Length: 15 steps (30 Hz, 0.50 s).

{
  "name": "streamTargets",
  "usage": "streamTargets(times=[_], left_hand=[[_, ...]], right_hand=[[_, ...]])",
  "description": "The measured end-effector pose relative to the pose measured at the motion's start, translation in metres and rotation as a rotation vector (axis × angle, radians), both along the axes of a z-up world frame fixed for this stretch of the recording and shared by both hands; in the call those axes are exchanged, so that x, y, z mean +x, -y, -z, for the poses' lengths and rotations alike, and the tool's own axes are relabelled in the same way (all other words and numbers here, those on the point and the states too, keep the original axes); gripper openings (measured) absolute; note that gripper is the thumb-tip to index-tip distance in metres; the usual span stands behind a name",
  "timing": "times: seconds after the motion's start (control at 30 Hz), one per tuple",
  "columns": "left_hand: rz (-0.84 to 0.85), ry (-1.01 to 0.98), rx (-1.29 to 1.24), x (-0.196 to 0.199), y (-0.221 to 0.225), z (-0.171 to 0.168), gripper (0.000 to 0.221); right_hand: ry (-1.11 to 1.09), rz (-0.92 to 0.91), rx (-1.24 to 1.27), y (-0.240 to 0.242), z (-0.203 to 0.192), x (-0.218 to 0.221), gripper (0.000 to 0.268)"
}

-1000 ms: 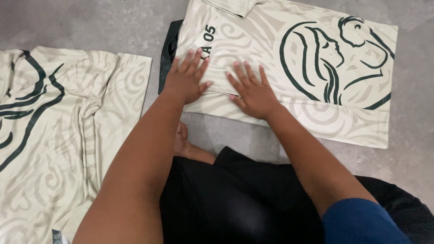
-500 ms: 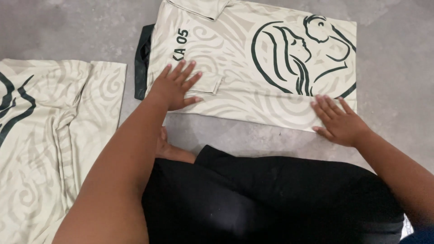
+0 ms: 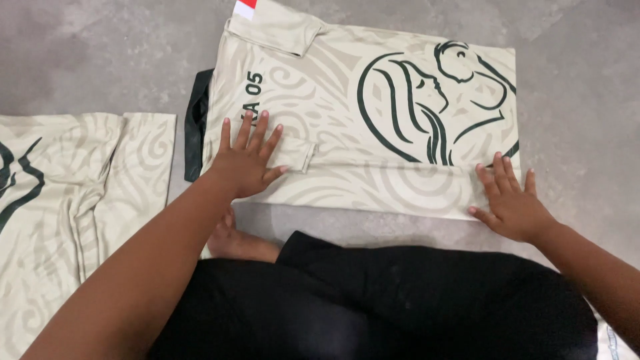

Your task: Folding a jersey neatly on the floor and placing it onto a stack of folded garments.

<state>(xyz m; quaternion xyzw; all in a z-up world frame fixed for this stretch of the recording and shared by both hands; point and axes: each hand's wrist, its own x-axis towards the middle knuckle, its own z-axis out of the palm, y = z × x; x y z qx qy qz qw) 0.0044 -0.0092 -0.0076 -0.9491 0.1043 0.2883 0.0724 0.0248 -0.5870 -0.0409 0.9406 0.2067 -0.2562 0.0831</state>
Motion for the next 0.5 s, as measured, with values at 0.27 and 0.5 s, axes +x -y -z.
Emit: streamTargets(times=[0.27,0.5], left_hand=[[-0.638,0.54,-0.537,0.196,-0.028,0.087,0.055],[-1.225,0.425,-0.355,0.303,-0.031,0.083,0.082]], right_hand=[[0.353,0.338,0.285,-0.043,-0.015,0.154,0.069],[0.257,0.422,0.197,-0.106,-0.044,0.259,0.069]])
